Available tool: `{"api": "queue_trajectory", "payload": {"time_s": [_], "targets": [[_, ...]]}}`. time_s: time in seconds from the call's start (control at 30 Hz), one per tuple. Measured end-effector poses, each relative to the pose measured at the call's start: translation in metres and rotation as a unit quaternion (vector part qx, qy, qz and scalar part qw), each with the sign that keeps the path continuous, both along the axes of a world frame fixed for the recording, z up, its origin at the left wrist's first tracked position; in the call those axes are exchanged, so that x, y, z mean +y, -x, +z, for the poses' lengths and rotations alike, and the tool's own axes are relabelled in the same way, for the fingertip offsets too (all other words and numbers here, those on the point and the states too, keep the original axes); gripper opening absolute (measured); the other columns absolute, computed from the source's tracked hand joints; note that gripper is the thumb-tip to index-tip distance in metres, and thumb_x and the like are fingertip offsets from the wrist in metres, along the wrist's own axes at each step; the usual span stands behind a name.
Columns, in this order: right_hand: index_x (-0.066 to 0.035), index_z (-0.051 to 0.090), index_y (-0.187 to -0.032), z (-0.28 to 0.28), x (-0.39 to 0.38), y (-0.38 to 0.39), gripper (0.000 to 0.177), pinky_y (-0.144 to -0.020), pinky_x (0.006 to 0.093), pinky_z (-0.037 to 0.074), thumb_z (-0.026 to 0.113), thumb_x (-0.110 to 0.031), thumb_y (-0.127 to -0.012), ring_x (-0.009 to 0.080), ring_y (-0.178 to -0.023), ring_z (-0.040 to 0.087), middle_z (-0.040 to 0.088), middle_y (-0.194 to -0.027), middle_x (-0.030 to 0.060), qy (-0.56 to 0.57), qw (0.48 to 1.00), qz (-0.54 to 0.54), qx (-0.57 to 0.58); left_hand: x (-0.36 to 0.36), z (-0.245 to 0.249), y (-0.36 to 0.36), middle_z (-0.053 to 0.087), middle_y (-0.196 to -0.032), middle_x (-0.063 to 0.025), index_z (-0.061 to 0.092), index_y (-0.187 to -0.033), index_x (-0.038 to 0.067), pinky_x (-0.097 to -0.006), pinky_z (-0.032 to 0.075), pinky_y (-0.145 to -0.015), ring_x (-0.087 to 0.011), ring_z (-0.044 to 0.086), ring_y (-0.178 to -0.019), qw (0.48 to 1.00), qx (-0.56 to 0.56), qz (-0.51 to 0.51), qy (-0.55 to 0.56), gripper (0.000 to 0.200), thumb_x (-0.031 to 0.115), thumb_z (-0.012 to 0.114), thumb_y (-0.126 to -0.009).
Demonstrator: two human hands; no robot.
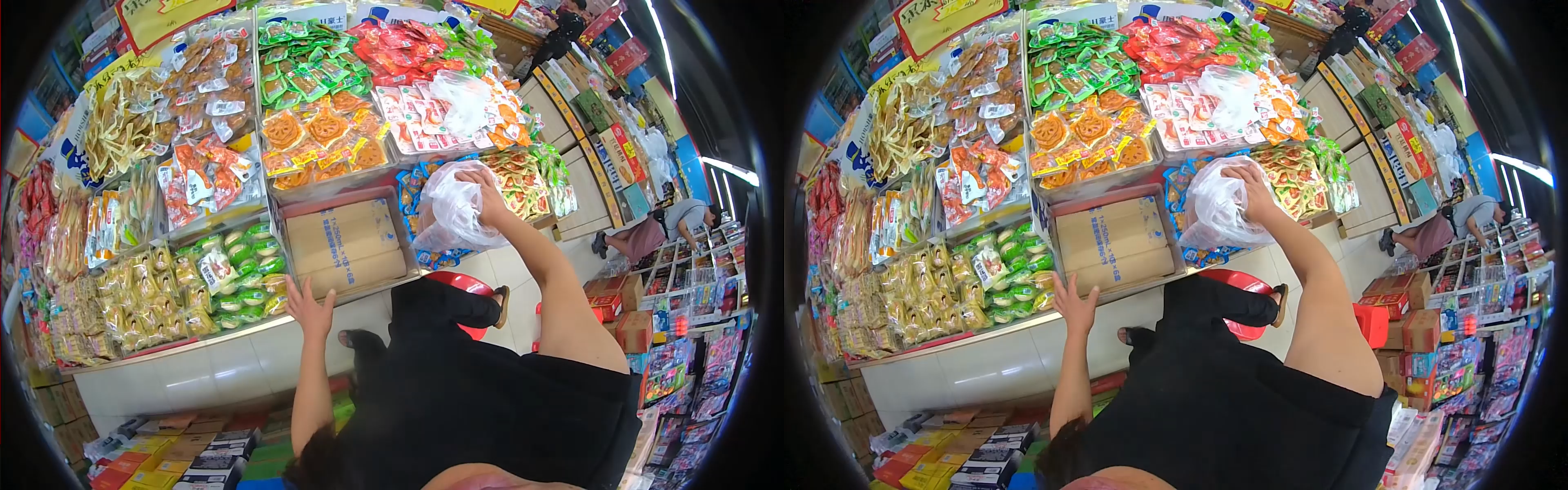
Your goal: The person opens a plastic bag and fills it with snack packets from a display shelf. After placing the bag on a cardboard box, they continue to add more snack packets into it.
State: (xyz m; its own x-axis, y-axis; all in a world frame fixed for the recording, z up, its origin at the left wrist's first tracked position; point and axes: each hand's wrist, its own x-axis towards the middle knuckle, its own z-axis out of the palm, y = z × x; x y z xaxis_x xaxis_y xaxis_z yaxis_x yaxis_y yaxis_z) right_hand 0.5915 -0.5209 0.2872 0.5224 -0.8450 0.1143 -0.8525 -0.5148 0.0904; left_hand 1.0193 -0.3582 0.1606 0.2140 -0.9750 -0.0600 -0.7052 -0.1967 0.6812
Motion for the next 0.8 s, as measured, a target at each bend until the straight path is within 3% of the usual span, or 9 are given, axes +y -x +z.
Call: {"api": "queue_trajectory", "payload": {"time_s": [0.27,0.8], "targets": [[-0.01,0.043,-0.125,0.0009,0.0011,-0.0014,0.056,-0.108,0.0438,0.016,0.06,-0.018,-0.072,0.0254,-0.125,0.033,0.041,-0.132,0.0055,0.0,1.0,-0.003,-0.003,-0.0019,0.0026,-0.0001,0.01,-0.148,-0.017,0.043,-0.128,0.009,-0.0539,0.008,-0.105,-0.0339,0.013,-0.134,1.0,0.008,0.0,-0.009,0.067,0.039,0.067,-0.073],[-0.008,0.046,-0.123,0.0051,0.0004,-0.0064,0.054,-0.108,0.0435,0.017,0.059,-0.024,-0.073,0.0266,-0.123,0.034,0.043,-0.131,0.0068,-0.003,1.0,-0.018,-0.008,-0.0035,0.0065,-0.0003,0.006,-0.148,-0.0174,0.045,-0.126,0.008,-0.0573,0.008,-0.104,-0.0356,0.01,-0.135,0.999,0.0,-0.017,-0.033,0.066,0.038,0.067,-0.072]]}}
